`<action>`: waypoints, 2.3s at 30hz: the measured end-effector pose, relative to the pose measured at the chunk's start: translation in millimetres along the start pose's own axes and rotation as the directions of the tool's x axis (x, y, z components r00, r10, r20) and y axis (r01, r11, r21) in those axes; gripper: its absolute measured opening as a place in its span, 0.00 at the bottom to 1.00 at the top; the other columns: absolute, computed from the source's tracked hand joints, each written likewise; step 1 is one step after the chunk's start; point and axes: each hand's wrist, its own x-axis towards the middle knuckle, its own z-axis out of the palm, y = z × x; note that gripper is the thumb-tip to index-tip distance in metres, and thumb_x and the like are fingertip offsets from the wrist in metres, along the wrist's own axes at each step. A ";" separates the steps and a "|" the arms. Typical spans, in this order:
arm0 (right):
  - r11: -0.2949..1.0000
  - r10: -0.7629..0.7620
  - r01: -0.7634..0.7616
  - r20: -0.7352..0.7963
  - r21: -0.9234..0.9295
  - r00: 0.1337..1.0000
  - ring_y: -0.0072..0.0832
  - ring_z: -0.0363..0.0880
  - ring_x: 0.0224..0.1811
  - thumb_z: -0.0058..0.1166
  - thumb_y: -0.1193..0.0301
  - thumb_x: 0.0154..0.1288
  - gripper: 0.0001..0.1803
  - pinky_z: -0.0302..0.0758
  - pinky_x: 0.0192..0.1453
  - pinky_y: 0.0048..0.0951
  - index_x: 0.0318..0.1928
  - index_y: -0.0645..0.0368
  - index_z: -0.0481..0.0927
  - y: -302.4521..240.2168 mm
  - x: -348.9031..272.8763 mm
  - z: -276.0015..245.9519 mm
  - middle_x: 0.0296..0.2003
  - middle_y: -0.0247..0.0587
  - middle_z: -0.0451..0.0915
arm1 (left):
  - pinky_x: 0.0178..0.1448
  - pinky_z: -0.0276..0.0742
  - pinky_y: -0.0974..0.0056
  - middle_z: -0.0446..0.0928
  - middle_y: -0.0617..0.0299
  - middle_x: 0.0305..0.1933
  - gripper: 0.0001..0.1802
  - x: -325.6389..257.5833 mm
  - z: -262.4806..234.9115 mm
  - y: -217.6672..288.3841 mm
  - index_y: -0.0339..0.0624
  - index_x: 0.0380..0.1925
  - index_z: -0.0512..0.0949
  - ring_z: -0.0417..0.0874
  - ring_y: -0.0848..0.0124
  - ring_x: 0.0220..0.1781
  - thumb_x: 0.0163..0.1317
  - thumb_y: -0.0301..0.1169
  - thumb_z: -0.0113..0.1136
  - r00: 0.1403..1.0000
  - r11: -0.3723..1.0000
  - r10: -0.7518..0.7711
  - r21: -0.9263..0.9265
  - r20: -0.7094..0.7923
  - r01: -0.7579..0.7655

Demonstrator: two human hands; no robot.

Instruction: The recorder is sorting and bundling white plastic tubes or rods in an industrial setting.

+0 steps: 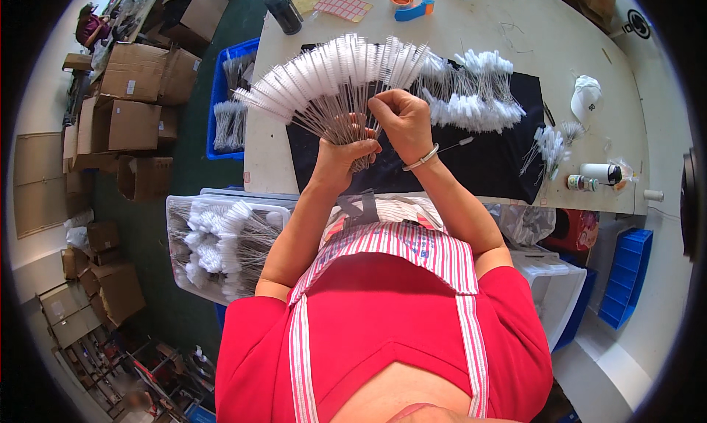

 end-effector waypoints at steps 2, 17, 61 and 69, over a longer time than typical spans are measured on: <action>0.999 0.010 -0.010 -0.017 0.051 1.000 0.15 0.72 0.19 0.57 0.72 0.54 0.08 0.70 0.23 0.18 0.28 0.66 0.80 3.3 0.7 -0.4 0.18 0.36 0.78 | 0.30 0.77 0.65 0.75 0.56 0.33 0.25 -0.1 1.7 2.0 0.38 0.44 0.68 0.81 0.67 0.29 0.44 0.18 0.65 1.000 1.000 -0.016 -0.016 0.011 0.016; 0.813 -0.420 0.315 -0.118 -0.490 0.900 0.25 0.75 0.16 0.55 0.75 0.53 0.07 0.69 0.21 0.23 0.35 0.62 0.78 -4.8 2.2 -17.1 0.17 0.37 0.76 | 0.32 0.78 0.67 0.76 0.56 0.33 0.25 7.4 18.6 -8.5 0.37 0.45 0.69 0.81 0.67 0.30 0.44 0.18 0.65 0.996 0.998 -0.064 -0.024 0.062 0.066; 0.845 0.451 -0.532 -0.460 -0.056 0.765 0.22 0.79 0.27 0.53 0.50 0.59 0.24 0.71 0.27 0.25 0.37 0.61 0.81 144.4 -3.9 -327.3 0.30 0.36 0.82 | 0.27 0.76 0.63 0.76 0.52 0.33 0.28 47.0 92.4 -54.2 0.41 0.45 0.67 0.81 0.62 0.28 0.42 0.14 0.62 0.990 0.991 -0.130 0.045 0.051 0.128; 0.606 0.170 -0.421 0.407 0.675 0.897 0.22 0.76 0.45 0.56 0.62 0.60 0.23 0.73 0.44 0.25 0.53 0.60 0.72 46.5 7.5 -127.0 0.44 0.40 0.78 | 0.26 0.76 0.67 0.79 0.56 0.31 0.18 38.1 106.5 -46.5 0.36 0.37 0.74 0.81 0.66 0.25 0.43 0.15 0.63 0.996 0.996 -0.046 0.085 0.079 0.039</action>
